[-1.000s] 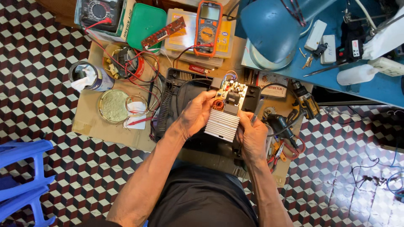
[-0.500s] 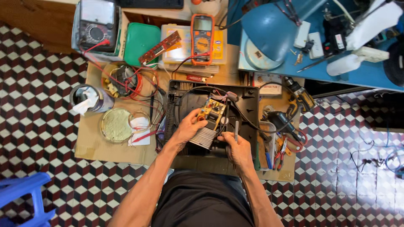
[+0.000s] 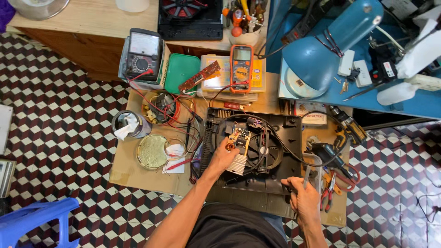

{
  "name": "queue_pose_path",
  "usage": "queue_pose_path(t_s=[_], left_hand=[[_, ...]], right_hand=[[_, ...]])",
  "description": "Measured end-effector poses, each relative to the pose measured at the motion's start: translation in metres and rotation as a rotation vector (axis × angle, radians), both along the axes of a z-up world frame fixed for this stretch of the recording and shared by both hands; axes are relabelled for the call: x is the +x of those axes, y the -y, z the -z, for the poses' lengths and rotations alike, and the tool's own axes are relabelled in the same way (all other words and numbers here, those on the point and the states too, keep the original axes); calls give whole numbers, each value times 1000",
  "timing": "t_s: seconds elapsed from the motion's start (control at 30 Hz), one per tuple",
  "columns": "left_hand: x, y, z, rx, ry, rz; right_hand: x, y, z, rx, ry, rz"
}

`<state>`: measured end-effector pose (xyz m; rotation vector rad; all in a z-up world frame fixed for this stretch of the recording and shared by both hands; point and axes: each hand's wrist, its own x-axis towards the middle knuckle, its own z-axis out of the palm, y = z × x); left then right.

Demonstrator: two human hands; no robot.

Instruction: The person works on a small circuit board with a heatsink, using a screwdriver to adjust components and a magnifying glass to inspect details. They connect wires to the board, place it into a black plastic housing, and handle a fan assembly.

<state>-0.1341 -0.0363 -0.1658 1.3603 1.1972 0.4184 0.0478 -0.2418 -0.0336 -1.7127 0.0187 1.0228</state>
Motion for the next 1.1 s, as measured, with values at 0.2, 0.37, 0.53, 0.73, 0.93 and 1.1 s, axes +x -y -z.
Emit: queue_pose_path(t_s=[0.2, 0.37, 0.53, 0.73, 0.93, 1.1], left_hand=[[-31, -10, -55, 323, -83, 123], [-49, -132, -85, 424, -437, -157], [-47, -253, -56, 652, -444, -16], [-20, -314, -29, 542, -604, 272], [-13, -327, -26, 374, -617, 346], [-28, -315, -32, 598, -410, 172]], right_hand=[[-26, -21, 0, -49, 13, -101], [-26, -4, 14, -64, 50, -60], [-15, 20, 52, 16, 220, -73], [-23, 39, 83, -169, 203, 58], [-26, 21, 65, -381, 133, 52], [-24, 4, 55, -300, 288, -62]])
